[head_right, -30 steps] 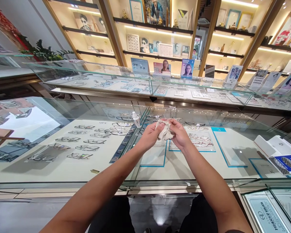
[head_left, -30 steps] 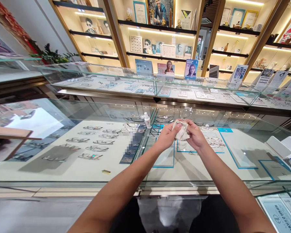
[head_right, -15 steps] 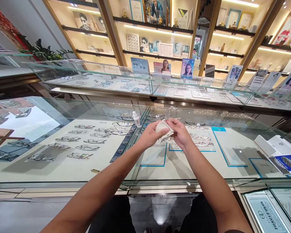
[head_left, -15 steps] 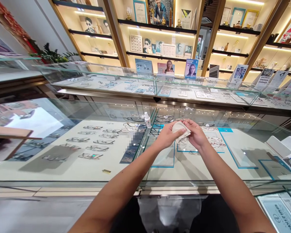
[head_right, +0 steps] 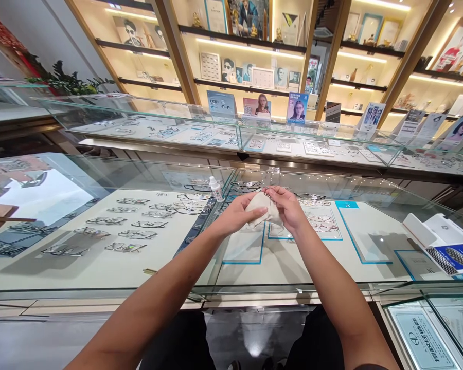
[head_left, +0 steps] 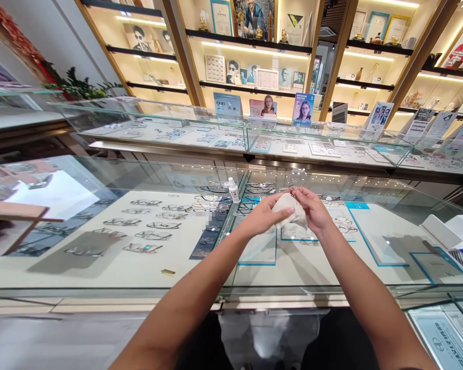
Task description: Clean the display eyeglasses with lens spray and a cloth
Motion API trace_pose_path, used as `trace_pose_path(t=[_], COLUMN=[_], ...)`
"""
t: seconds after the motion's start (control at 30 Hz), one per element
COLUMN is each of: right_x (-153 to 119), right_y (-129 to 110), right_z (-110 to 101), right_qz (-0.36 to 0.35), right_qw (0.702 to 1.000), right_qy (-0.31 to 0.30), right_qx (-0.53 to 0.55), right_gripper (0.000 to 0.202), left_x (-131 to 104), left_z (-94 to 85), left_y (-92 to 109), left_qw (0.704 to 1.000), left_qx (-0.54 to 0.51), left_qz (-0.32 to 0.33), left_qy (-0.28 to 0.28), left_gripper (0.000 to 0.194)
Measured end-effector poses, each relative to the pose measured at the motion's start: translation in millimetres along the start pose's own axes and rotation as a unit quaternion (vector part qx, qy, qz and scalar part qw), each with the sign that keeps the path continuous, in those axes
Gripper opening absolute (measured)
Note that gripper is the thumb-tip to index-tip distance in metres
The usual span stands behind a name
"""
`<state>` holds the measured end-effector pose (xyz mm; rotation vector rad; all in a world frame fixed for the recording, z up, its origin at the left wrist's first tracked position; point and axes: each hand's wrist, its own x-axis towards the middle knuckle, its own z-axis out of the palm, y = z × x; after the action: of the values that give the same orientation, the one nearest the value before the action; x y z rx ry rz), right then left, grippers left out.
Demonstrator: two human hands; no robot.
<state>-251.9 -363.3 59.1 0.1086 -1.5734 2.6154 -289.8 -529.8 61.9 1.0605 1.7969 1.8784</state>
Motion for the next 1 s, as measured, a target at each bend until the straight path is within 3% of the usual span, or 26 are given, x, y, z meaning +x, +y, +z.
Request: trace_pose_path(t=[0.27, 0.43, 0.67, 0.8, 1.0], right_x=[-1, -2, -4, -5, -3], right_y=[6, 1, -10, -9, -3], right_z=[4, 2, 0, 0, -3], right_qz=[-0.027, -0.017, -0.078, -0.072, -0.033], right_qw=[0.999, 0.999, 0.988, 0.98, 0.976], right_qy=[-0.033, -0.016, -0.029, -0.039, -0.055], right_qx=[-0.027, -0.028, -0.133, -0.18, -0.207], right_gripper=[0.04, 0.041, 0.032, 0.033, 0.032], left_x=[5, 9, 17, 18, 16], left_z=[7.1, -0.7, -16.5, -24.0, -20.1], left_y=[-10, -14, -21, -22, -18], left_qw=[0.992, 0.993, 0.973, 0.965, 0.976], left_qx=[0.001, -0.029, -0.129, -0.148, -0.137], left_qz=[0.02, -0.007, -0.017, -0.019, -0.001], left_qy=[0.125, 0.118, 0.189, 0.213, 0.17], left_gripper=[0.072, 0.075, 0.073, 0.075, 0.076])
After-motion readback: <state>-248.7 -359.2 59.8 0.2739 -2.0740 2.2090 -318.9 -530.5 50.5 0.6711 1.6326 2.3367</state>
